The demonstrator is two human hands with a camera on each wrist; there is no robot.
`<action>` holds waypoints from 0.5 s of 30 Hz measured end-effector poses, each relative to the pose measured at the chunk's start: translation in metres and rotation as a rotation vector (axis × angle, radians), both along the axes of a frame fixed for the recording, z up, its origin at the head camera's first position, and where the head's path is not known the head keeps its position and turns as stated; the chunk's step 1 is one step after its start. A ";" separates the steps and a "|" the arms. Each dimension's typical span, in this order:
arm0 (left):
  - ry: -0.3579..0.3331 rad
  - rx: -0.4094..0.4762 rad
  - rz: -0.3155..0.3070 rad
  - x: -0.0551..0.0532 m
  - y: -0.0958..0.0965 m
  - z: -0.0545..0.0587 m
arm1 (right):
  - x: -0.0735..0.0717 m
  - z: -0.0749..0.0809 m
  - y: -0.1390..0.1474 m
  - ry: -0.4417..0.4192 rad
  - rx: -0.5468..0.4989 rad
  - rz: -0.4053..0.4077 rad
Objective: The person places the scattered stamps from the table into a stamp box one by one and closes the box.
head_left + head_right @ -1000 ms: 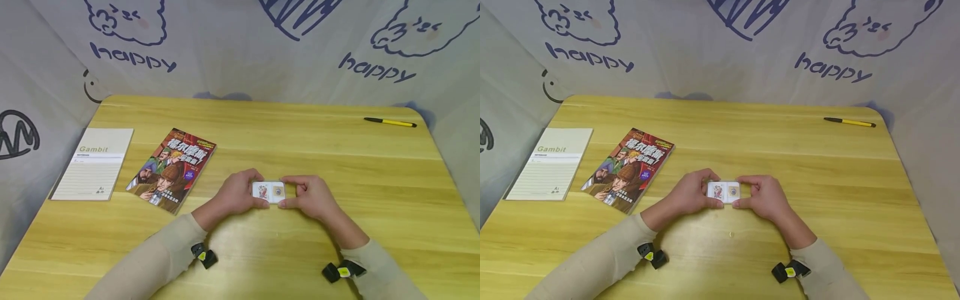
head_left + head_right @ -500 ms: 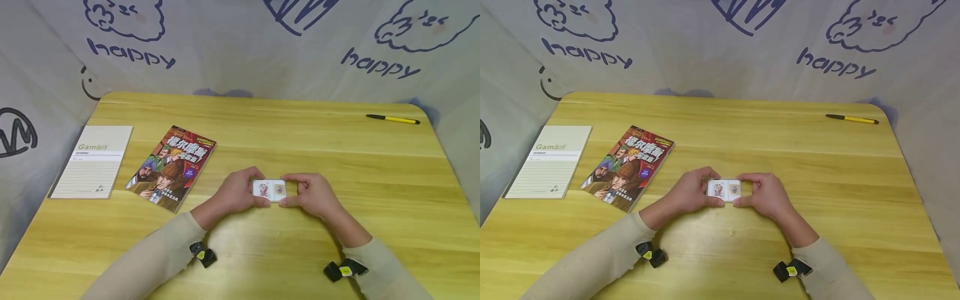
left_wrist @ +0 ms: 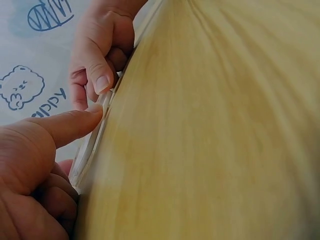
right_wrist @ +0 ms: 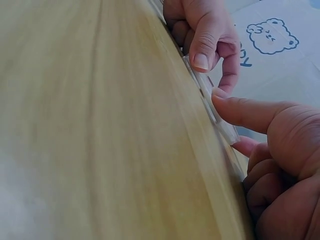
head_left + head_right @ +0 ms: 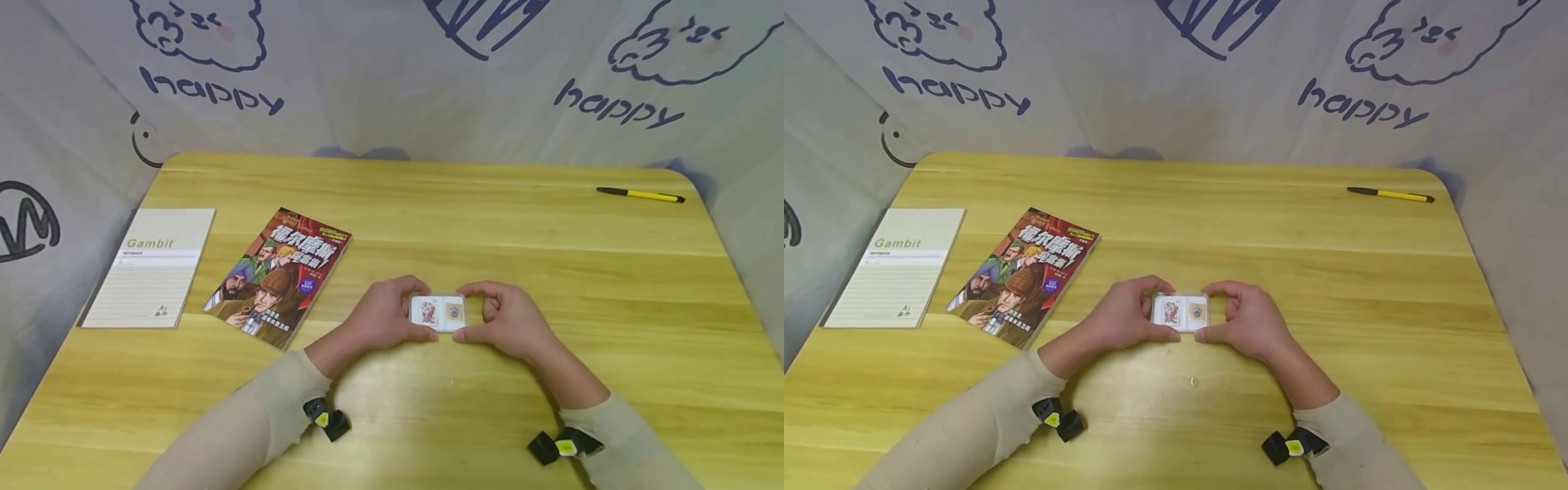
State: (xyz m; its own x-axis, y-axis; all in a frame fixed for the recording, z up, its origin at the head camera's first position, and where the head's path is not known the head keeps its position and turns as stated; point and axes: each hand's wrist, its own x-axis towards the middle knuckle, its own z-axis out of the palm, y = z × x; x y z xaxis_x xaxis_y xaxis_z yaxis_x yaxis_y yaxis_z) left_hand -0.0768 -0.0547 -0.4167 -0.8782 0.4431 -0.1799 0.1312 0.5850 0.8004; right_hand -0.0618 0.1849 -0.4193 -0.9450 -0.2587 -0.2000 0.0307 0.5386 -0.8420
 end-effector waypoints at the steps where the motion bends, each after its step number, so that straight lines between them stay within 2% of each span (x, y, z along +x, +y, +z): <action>1: -0.002 0.001 0.001 0.000 0.000 0.000 | 0.000 0.000 0.000 0.001 -0.001 0.001; 15: 0.001 -0.009 -0.002 0.000 0.001 0.001 | 0.003 -0.001 0.001 0.008 -0.024 0.001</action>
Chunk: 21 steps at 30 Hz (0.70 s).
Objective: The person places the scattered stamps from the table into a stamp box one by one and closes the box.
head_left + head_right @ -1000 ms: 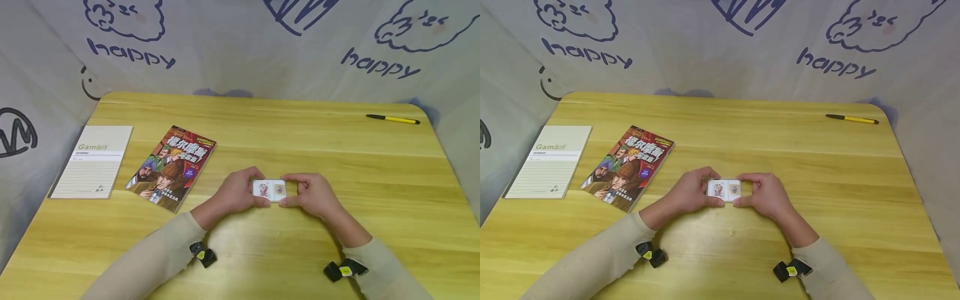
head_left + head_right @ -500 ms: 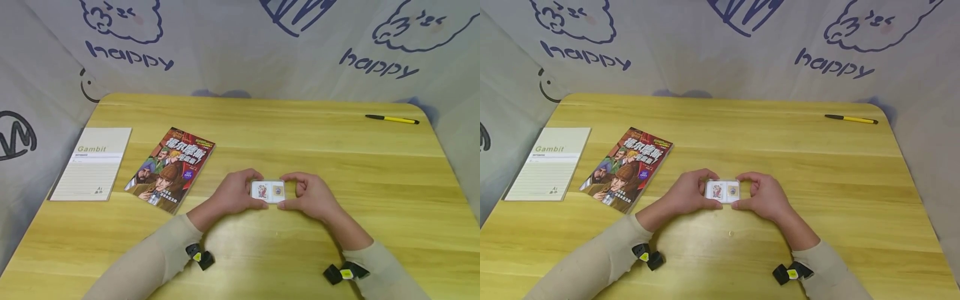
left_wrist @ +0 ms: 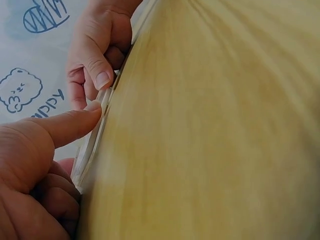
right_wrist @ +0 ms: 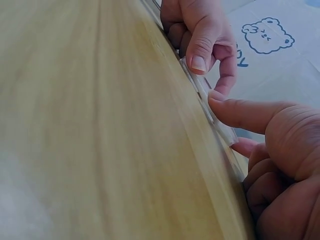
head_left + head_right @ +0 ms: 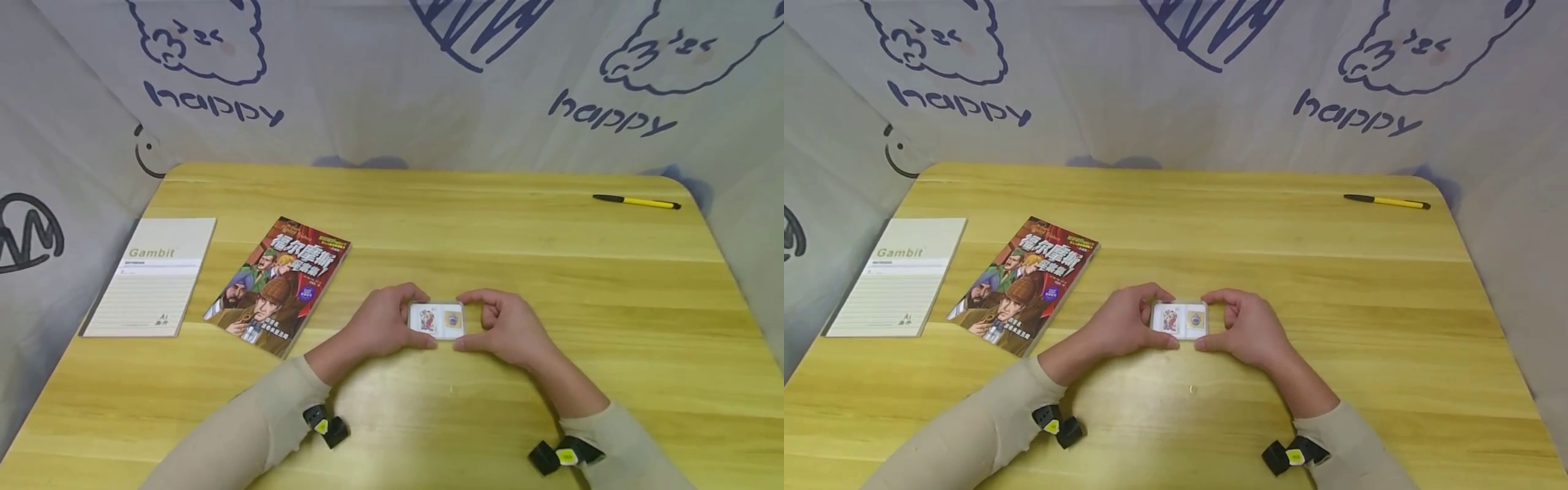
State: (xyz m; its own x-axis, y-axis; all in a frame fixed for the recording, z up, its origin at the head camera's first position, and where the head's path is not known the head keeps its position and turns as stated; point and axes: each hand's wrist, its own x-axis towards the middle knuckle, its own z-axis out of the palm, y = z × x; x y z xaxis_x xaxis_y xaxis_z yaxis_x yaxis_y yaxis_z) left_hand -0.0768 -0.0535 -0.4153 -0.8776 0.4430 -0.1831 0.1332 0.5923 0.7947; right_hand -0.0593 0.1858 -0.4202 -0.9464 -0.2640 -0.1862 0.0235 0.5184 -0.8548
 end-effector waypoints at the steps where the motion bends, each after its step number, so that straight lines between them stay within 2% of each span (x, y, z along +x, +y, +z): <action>1: -0.001 0.001 -0.001 0.000 0.000 0.000 | 0.000 0.000 0.000 0.002 0.000 0.001; 11: 0.008 0.022 -0.026 0.001 -0.002 -0.003 | 0.002 -0.003 0.000 0.026 -0.004 -0.003; 21: -0.012 0.049 -0.010 0.002 -0.002 -0.001 | 0.002 -0.003 0.002 0.048 -0.016 0.021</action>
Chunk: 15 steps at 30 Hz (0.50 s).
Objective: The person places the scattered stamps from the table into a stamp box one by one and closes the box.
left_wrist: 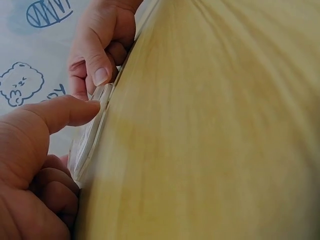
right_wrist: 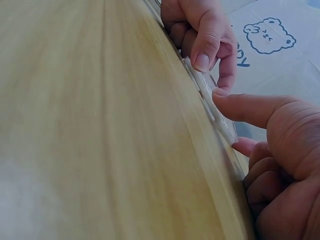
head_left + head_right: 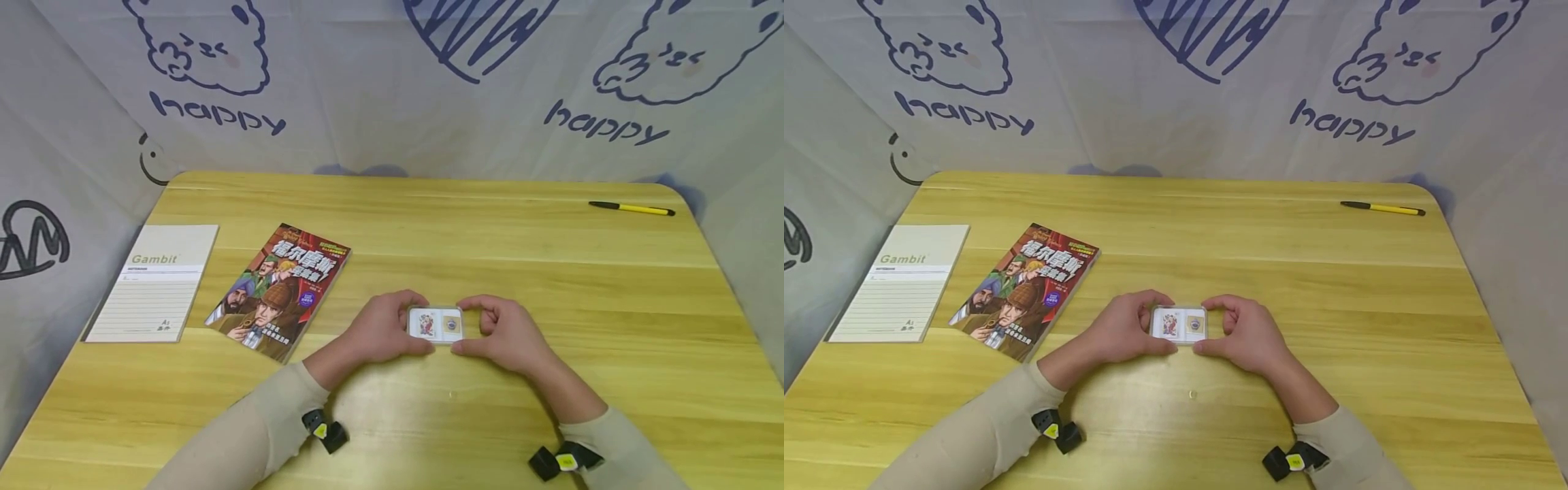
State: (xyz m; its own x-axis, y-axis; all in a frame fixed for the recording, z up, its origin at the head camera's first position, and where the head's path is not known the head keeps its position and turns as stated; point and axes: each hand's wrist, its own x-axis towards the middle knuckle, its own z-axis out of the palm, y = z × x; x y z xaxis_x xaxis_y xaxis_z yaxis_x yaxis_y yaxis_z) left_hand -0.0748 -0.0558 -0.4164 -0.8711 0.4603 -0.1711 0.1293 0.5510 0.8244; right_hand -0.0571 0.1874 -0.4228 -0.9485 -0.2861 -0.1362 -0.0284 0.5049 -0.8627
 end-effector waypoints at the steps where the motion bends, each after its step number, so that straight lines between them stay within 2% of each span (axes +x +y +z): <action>1: -0.003 0.007 0.000 0.000 0.000 0.000 | 0.000 0.000 0.000 0.003 -0.002 0.003; 7: -0.019 0.026 -0.001 0.001 0.000 0.000 | 0.001 -0.001 0.000 0.015 0.009 0.002; 15: 0.080 -0.029 -0.036 0.002 0.001 -0.001 | 0.000 0.001 -0.003 -0.004 0.018 -0.013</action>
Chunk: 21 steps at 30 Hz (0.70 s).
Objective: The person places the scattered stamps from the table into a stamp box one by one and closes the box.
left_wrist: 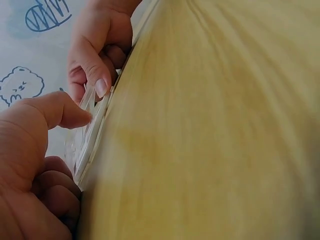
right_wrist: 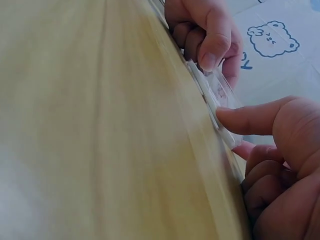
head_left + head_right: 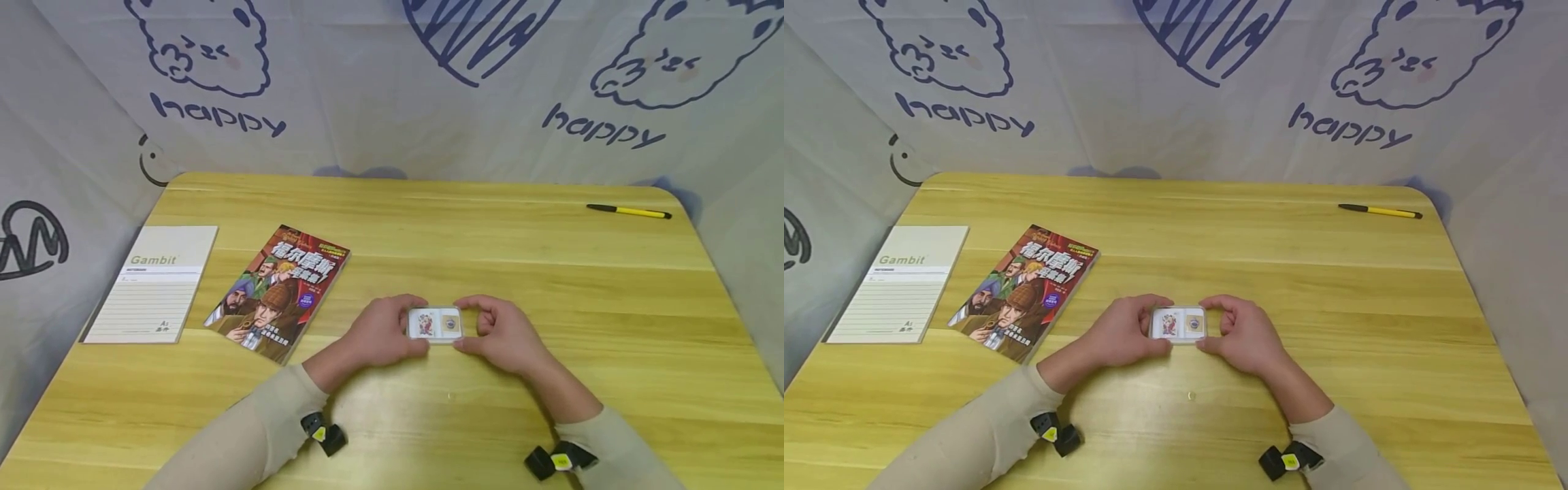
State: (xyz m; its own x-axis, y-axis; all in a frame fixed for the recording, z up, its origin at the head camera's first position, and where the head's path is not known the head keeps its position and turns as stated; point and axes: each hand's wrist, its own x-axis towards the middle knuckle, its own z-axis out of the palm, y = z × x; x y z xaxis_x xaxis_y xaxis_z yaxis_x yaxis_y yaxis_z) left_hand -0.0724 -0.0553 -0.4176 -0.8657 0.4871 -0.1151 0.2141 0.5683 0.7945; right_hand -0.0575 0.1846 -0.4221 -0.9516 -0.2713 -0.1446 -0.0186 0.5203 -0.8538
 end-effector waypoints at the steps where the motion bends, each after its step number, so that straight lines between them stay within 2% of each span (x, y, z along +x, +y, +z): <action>1: 0.017 -0.011 -0.003 0.001 0.000 0.000 | 0.000 0.000 0.000 0.000 0.005 -0.001; 6: 0.094 -0.074 -0.045 0.002 0.000 0.001 | -0.002 0.004 0.000 0.030 0.046 0.029; 11: 0.144 -0.121 -0.135 -0.003 -0.001 0.005 | -0.004 0.012 0.000 0.053 0.123 0.099; 16: 0.202 -0.139 -0.214 -0.007 -0.005 0.006 | -0.010 0.021 -0.004 0.122 0.283 0.219; 21: 0.201 -0.165 -0.253 -0.010 -0.004 0.010 | -0.013 0.032 -0.006 0.217 0.479 0.350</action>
State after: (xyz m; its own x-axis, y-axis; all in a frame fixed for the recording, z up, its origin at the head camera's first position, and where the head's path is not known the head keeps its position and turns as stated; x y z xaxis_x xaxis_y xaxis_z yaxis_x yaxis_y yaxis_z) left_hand -0.0826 -0.0597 -0.4078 -0.7333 0.6780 -0.0501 0.5070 0.5945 0.6241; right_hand -0.0701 0.1782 -0.3898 -0.8395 -0.5247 -0.1410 -0.4032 0.7756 -0.4857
